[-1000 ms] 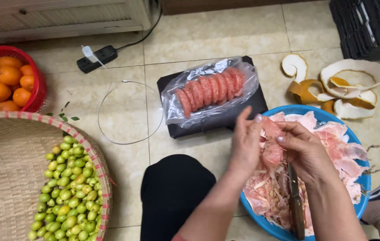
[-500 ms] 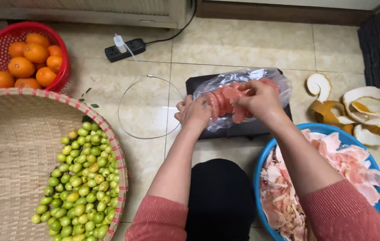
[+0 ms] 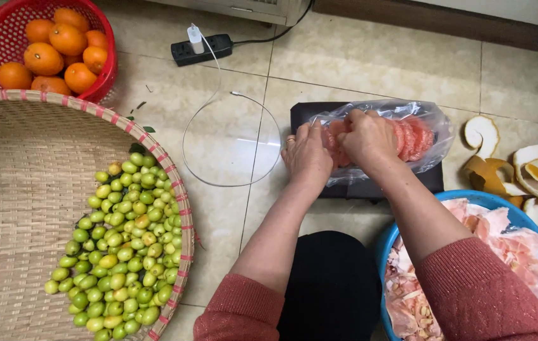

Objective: Peeling the inner skin and pith from fruit segments using a knife and hands

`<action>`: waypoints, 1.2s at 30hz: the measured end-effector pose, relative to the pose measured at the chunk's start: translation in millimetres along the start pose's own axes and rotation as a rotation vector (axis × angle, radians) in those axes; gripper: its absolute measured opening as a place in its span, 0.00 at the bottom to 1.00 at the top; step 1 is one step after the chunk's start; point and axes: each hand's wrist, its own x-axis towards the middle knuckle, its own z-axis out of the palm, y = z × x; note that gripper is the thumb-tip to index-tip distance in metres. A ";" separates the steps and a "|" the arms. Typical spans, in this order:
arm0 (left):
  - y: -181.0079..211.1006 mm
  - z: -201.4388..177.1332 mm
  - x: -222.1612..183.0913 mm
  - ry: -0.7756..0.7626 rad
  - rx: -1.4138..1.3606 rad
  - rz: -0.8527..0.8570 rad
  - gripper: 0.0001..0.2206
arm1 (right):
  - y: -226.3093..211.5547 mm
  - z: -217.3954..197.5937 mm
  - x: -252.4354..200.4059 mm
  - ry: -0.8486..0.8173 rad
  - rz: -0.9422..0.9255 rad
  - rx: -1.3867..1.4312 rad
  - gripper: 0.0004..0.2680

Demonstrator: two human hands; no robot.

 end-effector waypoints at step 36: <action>111.5 71.2 -193.6 0.086 -0.686 0.524 0.18 | 245.8 106.7 -362.6 -0.041 0.531 0.137 0.31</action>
